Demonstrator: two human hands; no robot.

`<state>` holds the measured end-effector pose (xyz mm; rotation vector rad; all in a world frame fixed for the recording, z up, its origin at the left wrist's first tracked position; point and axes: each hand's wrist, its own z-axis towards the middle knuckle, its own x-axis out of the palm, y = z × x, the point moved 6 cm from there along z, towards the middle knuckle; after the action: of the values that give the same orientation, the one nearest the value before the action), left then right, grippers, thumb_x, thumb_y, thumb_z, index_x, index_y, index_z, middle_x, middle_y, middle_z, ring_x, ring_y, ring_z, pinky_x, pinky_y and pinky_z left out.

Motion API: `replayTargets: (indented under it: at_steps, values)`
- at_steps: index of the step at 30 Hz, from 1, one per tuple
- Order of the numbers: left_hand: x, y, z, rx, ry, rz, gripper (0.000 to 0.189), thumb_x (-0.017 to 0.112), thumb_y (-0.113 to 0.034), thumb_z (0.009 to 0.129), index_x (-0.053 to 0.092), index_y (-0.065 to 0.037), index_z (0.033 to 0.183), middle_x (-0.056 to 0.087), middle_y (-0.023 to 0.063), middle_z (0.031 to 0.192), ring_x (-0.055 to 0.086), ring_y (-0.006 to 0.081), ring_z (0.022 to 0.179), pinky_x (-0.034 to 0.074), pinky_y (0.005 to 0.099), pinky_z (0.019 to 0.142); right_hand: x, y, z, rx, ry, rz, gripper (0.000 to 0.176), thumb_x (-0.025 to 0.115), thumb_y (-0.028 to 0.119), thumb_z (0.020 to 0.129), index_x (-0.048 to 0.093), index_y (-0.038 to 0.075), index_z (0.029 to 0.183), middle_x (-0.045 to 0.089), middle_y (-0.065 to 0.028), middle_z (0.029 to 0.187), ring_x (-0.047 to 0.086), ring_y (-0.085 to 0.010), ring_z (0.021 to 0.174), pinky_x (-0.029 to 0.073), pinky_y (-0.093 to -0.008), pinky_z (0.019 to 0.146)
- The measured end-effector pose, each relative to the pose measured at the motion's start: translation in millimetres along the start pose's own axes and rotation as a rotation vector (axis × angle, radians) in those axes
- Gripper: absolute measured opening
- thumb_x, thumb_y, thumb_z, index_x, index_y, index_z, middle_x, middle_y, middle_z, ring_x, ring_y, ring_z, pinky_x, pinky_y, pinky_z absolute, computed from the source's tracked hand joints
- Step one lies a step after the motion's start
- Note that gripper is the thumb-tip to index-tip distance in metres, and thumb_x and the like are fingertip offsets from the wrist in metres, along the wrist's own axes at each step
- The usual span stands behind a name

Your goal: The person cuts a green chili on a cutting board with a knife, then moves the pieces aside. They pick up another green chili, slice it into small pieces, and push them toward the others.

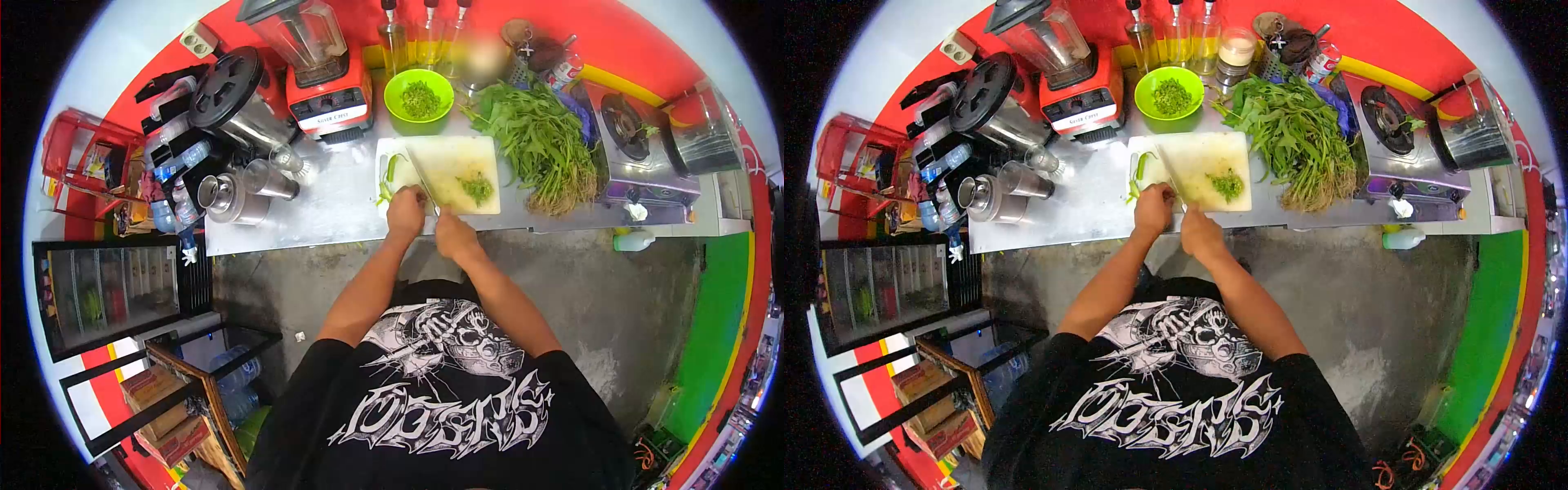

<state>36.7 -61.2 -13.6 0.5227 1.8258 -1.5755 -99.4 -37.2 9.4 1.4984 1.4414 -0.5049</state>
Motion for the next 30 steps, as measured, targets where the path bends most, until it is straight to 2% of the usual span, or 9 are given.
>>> replayTargets:
  at_steps: [2,13,14,17,18,21,23,27,30]
  values:
    - [-3.7,-4.7,-3.2,-0.015,-0.029,0.064,0.012,0.068,-0.005,0.081,0.073,-0.003,0.092,0.072,0.0194,0.096,0.069,0.0374,0.091,0.055,0.0455,0.082,0.7,-0.8,-5.7,0.103,0.069,0.066,0.037,0.053,0.001,0.090,0.043,-0.005,0.125,0.068,-0.0328,0.110,0.069,-0.0450,0.103,0.054,-0.0514,0.090]
    - [-9.2,-10.9,-9.0,0.097,-0.093,0.041,0.011,0.068,-0.007,0.083,0.072,-0.004,0.093,0.068,0.0208,0.094,0.066,0.0414,0.089,0.053,0.0489,0.079,-2.3,3.1,-1.8,0.089,0.072,0.033,0.046,0.058,0.004,0.090,0.042,-0.006,0.132,0.065,-0.0313,0.119,0.067,-0.0432,0.110,0.055,-0.0496,0.091]
    - [-7.7,-9.4,-10.9,0.068,-0.041,0.080,0.011,0.066,-0.008,0.085,0.072,-0.007,0.094,0.067,0.0167,0.100,0.066,0.0388,0.094,0.054,0.0493,0.081,-4.0,3.2,-2.5,0.074,0.071,0.040,0.046,0.060,0.004,0.089,0.043,-0.005,0.131,0.066,-0.0313,0.118,0.067,-0.0430,0.109,0.054,-0.0500,0.091]
    - [-8.5,-13.2,-12.1,0.036,-0.011,0.119,0.011,0.065,-0.010,0.086,0.073,-0.008,0.094,0.067,0.0161,0.099,0.066,0.0382,0.095,0.054,0.0496,0.081,1.4,-3.7,12.9,-0.016,-0.013,0.091,0.037,0.056,0.007,0.088,0.043,-0.004,0.122,0.066,-0.0342,0.109,0.066,-0.0478,0.105,0.053,-0.0548,0.090]
    - [-9.6,-12.7,-13.9,0.040,-0.012,0.121,0.011,0.065,-0.010,0.086,0.073,-0.008,0.094,0.067,0.0161,0.099,0.066,0.0382,0.095,0.054,0.0496,0.081,-0.5,-1.9,11.8,0.019,0.054,0.074,0.039,0.055,0.007,0.089,0.044,-0.004,0.125,0.066,-0.0340,0.110,0.066,-0.0469,0.107,0.052,-0.0553,0.090]
    - [-10.4,-14.5,-18.2,0.120,-0.059,0.103,0.012,0.066,-0.011,0.086,0.074,-0.007,0.094,0.068,0.0156,0.099,0.066,0.0379,0.093,0.054,0.0497,0.080,-1.8,1.7,-5.4,0.065,-0.013,0.112,0.041,0.054,0.007,0.090,0.043,-0.005,0.128,0.067,-0.0342,0.111,0.066,-0.0465,0.107,0.052,-0.0547,0.091]
    - [-8.2,-12.5,-21.4,0.180,-0.168,0.073,0.012,0.066,-0.011,0.087,0.074,-0.007,0.094,0.069,0.0155,0.098,0.067,0.0381,0.091,0.054,0.0495,0.079,0.2,4.6,-3.8,0.090,0.090,0.017,0.042,0.053,0.007,0.091,0.043,-0.007,0.129,0.067,-0.0340,0.111,0.067,-0.0467,0.106,0.053,-0.0544,0.090]
    - [-7.6,-12.9,-19.7,0.138,-0.077,0.082,0.011,0.066,-0.011,0.087,0.074,-0.006,0.092,0.070,0.0133,0.098,0.066,0.0357,0.096,0.055,0.0474,0.079,3.6,3.4,9.4,0.025,0.018,0.028,0.039,0.052,0.008,0.092,0.044,-0.006,0.127,0.069,-0.0320,0.108,0.068,-0.0470,0.103,0.053,-0.0545,0.089]
    - [-9.4,-15.2,-23.8,0.208,-0.104,0.142,0.013,0.064,-0.009,0.087,0.075,-0.007,0.092,0.070,0.0118,0.099,0.066,0.0343,0.098,0.056,0.0462,0.079,-6.4,9.6,-3.5,0.024,0.059,0.038,0.040,0.055,0.007,0.090,0.043,-0.006,0.125,0.067,-0.0339,0.112,0.067,-0.0475,0.104,0.053,-0.0550,0.089]
